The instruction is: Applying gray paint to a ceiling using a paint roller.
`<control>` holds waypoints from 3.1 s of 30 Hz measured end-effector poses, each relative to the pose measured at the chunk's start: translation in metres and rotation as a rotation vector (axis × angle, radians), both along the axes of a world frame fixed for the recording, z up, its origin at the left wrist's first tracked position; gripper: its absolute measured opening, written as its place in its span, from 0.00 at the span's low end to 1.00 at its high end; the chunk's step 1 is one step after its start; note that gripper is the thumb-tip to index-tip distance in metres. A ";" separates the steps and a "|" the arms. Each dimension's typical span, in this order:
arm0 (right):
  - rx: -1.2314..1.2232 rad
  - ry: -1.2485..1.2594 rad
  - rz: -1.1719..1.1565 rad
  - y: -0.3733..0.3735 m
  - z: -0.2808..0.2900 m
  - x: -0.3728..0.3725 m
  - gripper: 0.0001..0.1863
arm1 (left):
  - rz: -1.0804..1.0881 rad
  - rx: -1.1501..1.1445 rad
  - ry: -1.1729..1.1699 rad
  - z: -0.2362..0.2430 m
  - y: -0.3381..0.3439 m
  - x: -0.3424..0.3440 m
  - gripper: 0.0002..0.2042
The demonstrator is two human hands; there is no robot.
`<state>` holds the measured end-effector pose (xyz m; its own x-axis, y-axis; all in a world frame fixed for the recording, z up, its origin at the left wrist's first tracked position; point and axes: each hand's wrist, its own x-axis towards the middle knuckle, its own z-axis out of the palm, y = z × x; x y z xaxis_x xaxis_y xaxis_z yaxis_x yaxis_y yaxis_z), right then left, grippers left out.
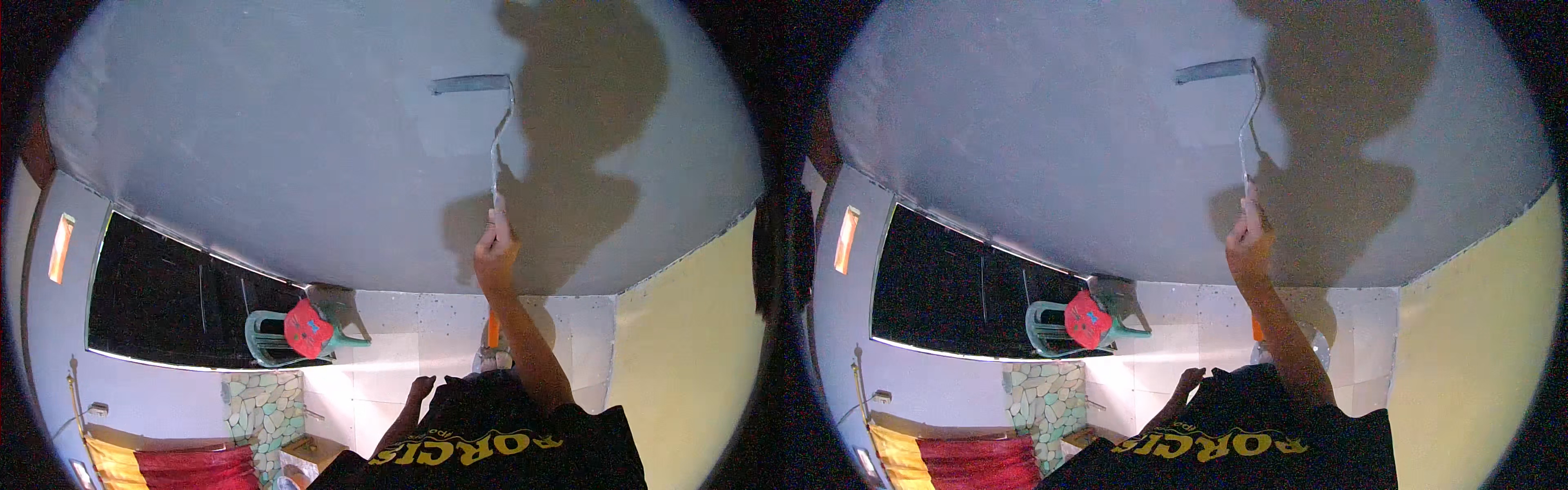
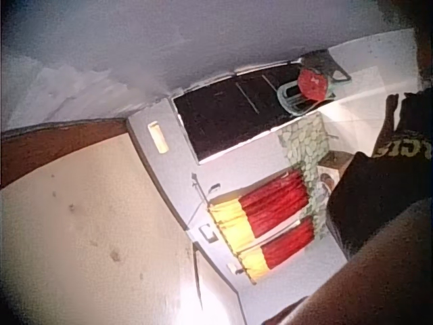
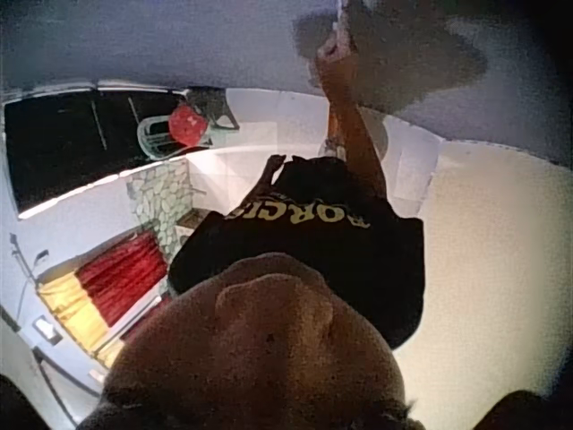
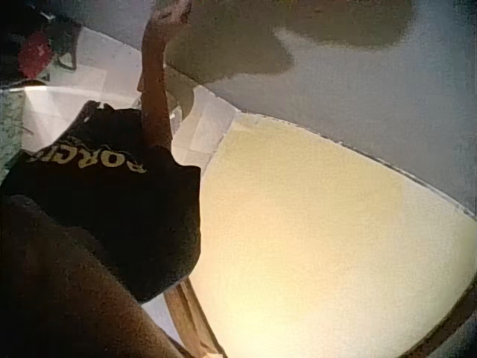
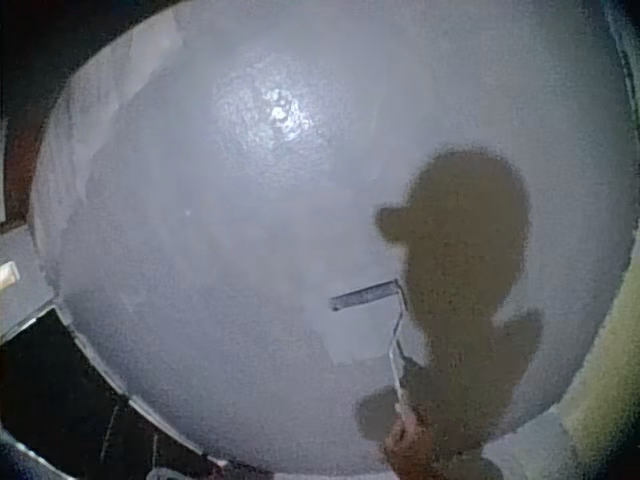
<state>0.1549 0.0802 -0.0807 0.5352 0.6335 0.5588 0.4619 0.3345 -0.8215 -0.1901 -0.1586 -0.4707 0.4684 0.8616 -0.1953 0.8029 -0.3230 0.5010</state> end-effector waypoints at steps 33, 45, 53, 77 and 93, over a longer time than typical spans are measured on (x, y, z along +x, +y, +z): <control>0.106 0.033 0.093 0.003 0.032 -0.035 0.27 | 0.038 -0.067 0.073 -0.006 0.001 -0.021 0.19; 0.022 0.020 0.105 -0.008 0.030 -0.045 0.26 | -0.040 -0.038 0.038 0.009 0.008 -0.011 0.16; 0.046 -0.030 0.046 -0.007 0.011 -0.041 0.19 | 0.332 -0.590 -0.677 0.181 0.098 0.134 0.20; 0.061 -0.017 -0.028 0.010 -0.012 -0.060 0.18 | 0.296 -0.525 -0.811 0.243 0.109 0.190 0.20; -0.121 0.045 0.042 -0.007 -0.011 -0.068 0.19 | 0.358 -0.484 -0.735 0.238 0.097 0.180 0.18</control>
<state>0.0869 0.0733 -0.0920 0.5300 0.7169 0.4530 0.4113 0.2499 -0.8766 -0.0098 -0.0618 -0.2327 0.3399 0.8806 -0.3301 0.2445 0.2562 0.9352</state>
